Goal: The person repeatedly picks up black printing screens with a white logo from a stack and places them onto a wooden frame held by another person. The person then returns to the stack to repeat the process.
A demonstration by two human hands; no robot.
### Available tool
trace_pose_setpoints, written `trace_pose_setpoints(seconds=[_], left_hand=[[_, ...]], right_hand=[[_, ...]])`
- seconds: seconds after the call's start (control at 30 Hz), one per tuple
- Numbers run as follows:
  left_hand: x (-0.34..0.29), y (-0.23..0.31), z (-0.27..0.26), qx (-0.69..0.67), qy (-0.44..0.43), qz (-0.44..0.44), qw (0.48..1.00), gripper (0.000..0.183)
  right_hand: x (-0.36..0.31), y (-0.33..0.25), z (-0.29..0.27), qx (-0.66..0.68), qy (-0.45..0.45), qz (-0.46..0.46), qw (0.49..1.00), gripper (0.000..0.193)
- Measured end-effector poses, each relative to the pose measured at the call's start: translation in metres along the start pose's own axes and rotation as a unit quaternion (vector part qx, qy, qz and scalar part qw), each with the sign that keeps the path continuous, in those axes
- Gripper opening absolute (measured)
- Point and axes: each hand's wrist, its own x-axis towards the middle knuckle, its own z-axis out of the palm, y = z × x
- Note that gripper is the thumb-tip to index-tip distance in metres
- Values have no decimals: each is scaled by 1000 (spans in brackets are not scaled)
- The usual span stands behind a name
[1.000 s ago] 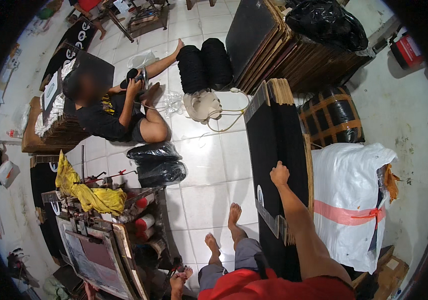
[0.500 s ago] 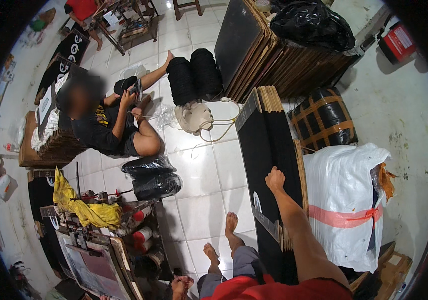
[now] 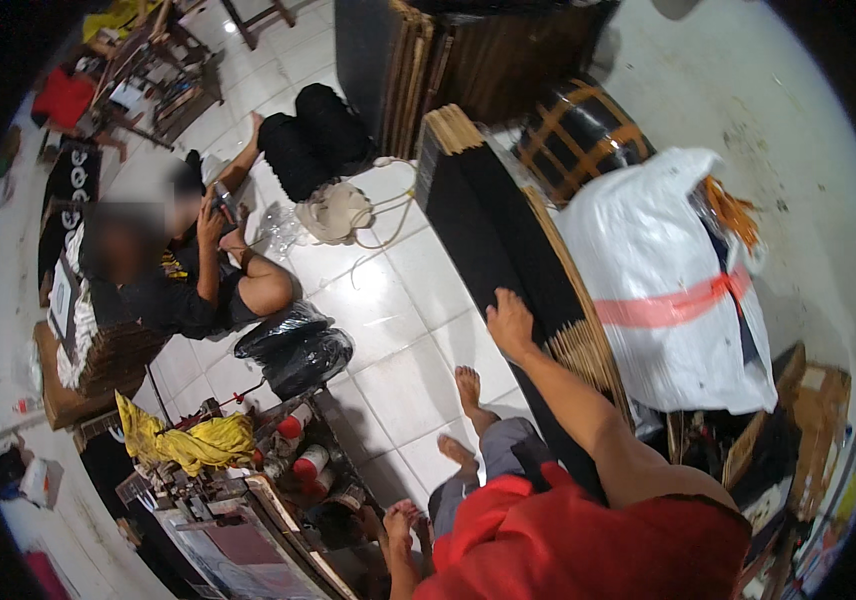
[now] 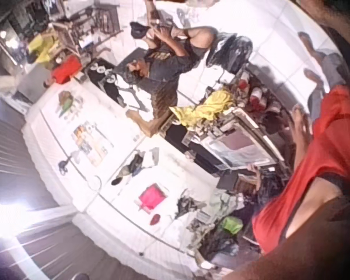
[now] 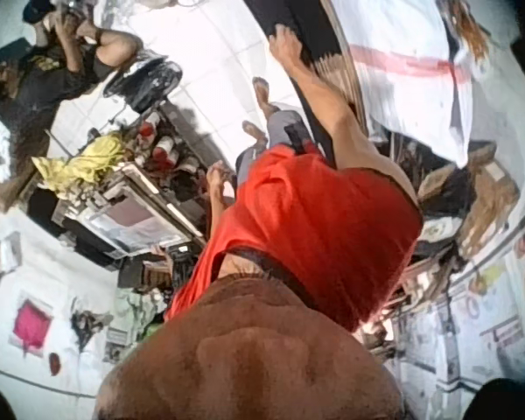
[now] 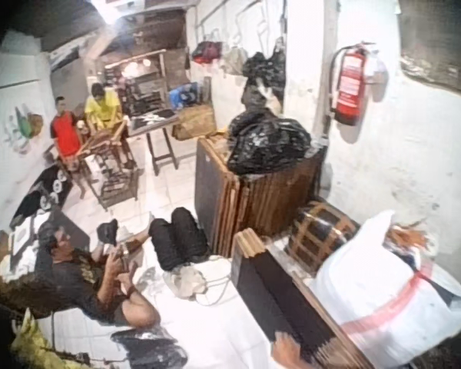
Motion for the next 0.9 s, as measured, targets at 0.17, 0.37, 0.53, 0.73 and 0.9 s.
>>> trace_pose_setpoints(seconds=[0.17, 0.37, 0.53, 0.73, 0.9], left_hand=[[13, 19, -3, 41, -22, 45, 998, 22], [25, 50, -21, 95, -61, 69, 991, 13], [35, 73, -45, 144, -45, 80, 985, 15], [45, 100, -58, 175, -40, 111, 978, 16], [64, 122, -49, 180, -77, 128, 972, 19]], right_hand=[[-139, 28, -10, -9, -144, 113, 983, 38], [-202, 92, -35, -95, -167, 167, 967, 49], [-202, 114, -33, -119, -139, 157, 971, 62], [-199, 117, -27, -123, -253, 216, 935, 85], [-206, 121, -19, -116, -247, 225, 936, 91]])
